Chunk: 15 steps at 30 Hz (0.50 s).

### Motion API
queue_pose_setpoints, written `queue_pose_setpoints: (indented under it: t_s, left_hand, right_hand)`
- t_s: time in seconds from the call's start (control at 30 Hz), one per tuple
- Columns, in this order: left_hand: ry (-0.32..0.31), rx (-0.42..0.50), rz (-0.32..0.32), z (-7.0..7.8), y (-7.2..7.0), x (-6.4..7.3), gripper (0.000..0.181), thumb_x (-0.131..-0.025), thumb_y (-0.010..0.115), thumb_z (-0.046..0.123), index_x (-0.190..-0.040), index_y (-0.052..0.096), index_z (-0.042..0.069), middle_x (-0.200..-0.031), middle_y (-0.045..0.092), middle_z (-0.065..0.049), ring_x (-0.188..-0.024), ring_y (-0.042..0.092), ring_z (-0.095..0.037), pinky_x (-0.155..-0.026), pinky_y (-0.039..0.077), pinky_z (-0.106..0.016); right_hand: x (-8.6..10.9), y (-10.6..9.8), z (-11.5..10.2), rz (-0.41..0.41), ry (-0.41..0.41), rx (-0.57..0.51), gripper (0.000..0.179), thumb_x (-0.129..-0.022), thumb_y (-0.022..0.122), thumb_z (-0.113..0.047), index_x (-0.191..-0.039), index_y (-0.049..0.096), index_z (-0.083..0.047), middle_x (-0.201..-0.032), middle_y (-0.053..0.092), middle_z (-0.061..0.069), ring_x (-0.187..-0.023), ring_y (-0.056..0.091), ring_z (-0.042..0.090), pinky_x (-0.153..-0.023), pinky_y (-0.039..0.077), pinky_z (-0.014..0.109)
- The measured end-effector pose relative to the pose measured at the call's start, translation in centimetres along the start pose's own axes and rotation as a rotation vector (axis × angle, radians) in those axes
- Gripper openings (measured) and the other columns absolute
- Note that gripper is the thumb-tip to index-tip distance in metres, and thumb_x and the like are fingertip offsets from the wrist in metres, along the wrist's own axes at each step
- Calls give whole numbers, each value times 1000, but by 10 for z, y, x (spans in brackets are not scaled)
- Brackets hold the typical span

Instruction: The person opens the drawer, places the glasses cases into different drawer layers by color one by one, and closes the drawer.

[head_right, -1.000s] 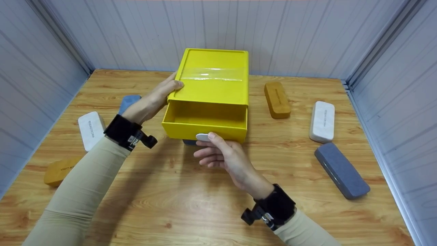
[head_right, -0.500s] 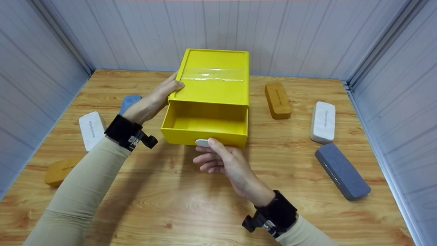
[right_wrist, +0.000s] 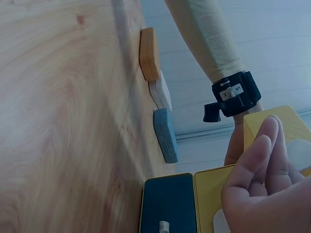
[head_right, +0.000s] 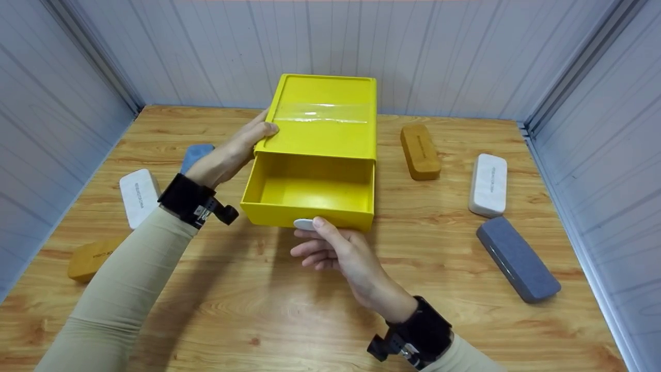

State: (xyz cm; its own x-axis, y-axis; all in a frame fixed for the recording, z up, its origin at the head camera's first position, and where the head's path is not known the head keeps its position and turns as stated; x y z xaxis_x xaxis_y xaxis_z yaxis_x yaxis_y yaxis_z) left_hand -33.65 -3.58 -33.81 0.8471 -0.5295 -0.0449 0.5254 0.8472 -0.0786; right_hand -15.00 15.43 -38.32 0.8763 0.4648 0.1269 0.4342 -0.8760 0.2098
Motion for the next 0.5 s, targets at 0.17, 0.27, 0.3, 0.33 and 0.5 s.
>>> queue_pose_setpoints:
  t_s: [0.17, 0.27, 0.3, 0.33, 0.5]
  left_hand:
    - [6, -12, -5, 1, 0, 0, 87, -100, 51, 42, -173, 4, 29, -159, 46, -8, -123, 63, -25, -109, 50, -47]
    - [4, -15, -4, 1, 0, 1, 87, -100, 51, 41, -173, 4, 30, -160, 45, -8, -123, 64, -26, -108, 50, -47]
    - [4, -14, -2, 1, 0, 1, 88, -100, 51, 41, -173, 3, 30, -160, 44, -8, -123, 64, -26, -108, 51, -47]
    - [3, -14, 0, 1, 1, 1, 88, -100, 51, 41, -173, 3, 30, -161, 44, -8, -123, 64, -25, -108, 51, -47]
    - [7, -14, 2, 2, 1, 1, 89, -100, 52, 42, -173, 3, 27, -162, 43, -8, -123, 64, -25, -108, 51, -48]
  right_hand:
    - [2, 2, 0, 2, 2, 13, 54, -115, 40, -42, -136, 65, 0, -109, 79, 6, -92, 74, 17, -85, 59, 28]
    - [3, 3, 0, 12, 9, 19, 53, -116, 38, -39, -136, 65, 1, -109, 80, 7, -92, 73, 16, -84, 59, 27]
    - [4, 4, 0, 16, 13, 21, 52, -116, 38, -39, -136, 65, 1, -109, 80, 7, -91, 73, 16, -84, 59, 28]
    - [5, 4, 0, 20, 16, 24, 51, -116, 38, -38, -137, 65, 0, -109, 80, 7, -91, 73, 16, -84, 59, 28]
    - [6, 2, 5, 24, 22, 21, 51, -116, 37, -39, -137, 65, -1, -110, 80, 8, -91, 74, 17, -85, 60, 29]
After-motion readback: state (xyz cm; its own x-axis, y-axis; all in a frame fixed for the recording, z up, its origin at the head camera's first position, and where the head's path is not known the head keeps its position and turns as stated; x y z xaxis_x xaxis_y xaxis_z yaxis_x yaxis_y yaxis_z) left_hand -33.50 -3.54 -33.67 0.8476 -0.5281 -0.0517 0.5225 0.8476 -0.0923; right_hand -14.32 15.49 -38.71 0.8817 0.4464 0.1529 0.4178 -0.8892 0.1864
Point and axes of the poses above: each hand's wrist, its own x-axis away from the middle knuckle, its own y-axis out of the palm, z = x × y, the point moved 7 cm from there along -x, towards the middle knuckle
